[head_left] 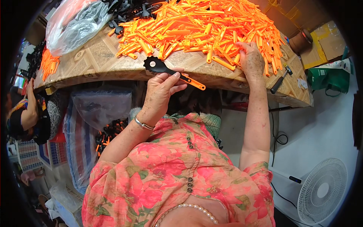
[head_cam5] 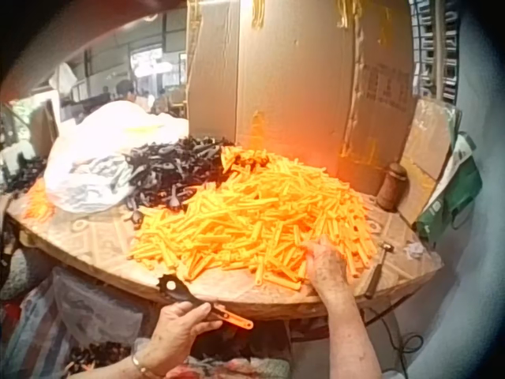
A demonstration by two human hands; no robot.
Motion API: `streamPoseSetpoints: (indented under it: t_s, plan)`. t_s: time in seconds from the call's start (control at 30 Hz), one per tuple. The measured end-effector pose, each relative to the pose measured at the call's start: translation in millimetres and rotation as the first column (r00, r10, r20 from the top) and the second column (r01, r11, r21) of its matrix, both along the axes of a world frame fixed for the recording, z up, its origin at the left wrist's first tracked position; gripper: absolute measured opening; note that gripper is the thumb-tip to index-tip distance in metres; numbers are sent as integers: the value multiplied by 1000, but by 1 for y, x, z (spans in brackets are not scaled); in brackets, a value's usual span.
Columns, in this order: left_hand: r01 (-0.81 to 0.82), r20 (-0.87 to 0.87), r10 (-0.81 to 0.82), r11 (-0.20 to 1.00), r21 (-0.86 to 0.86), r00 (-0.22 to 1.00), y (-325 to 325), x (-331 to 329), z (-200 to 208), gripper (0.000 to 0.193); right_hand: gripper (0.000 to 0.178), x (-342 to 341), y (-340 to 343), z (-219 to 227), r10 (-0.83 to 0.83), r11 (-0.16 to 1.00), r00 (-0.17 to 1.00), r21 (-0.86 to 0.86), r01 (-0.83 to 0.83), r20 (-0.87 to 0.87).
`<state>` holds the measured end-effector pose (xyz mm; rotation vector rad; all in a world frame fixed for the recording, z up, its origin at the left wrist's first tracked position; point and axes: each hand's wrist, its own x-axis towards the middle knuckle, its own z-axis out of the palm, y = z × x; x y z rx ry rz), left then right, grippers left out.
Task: The person repeatedly picks up orange plastic pieces and black plastic components from a table, inserts the orange piece into the black component, and uses a hammer to tap the assembly together. The finished assemblies are placed back on the table among many similar parts.
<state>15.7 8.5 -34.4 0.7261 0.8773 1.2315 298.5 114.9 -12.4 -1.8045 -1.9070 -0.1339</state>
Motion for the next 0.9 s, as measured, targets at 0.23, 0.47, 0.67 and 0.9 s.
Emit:
streamPoseSetpoints:
  t_s: [0.23, 0.47, 0.67, 0.9]
  plan:
    - [1, 11, -1, 1000, 7, 1000, 1, -1, 1, 25, 18, 8, 2, -9, 250, 929, 942, 330, -167, -225]
    - [-30, 7, 30, 999, 21, 1000, 3, 1, -2, 25, 34, -46, -60, 17, 462, 884, 775, 290, -366, -431]
    - [12, 56, -14, 999, 38, 998, -3, 12, 6, 19, 22, -78, -102, -2, 322, 897, 541, 67, -436, -777]
    - [-25, 37, 24, 999, 31, 999, 0, 4, 1, 20, 19, -72, -87, 0, 329, 917, 604, 94, -387, -726]
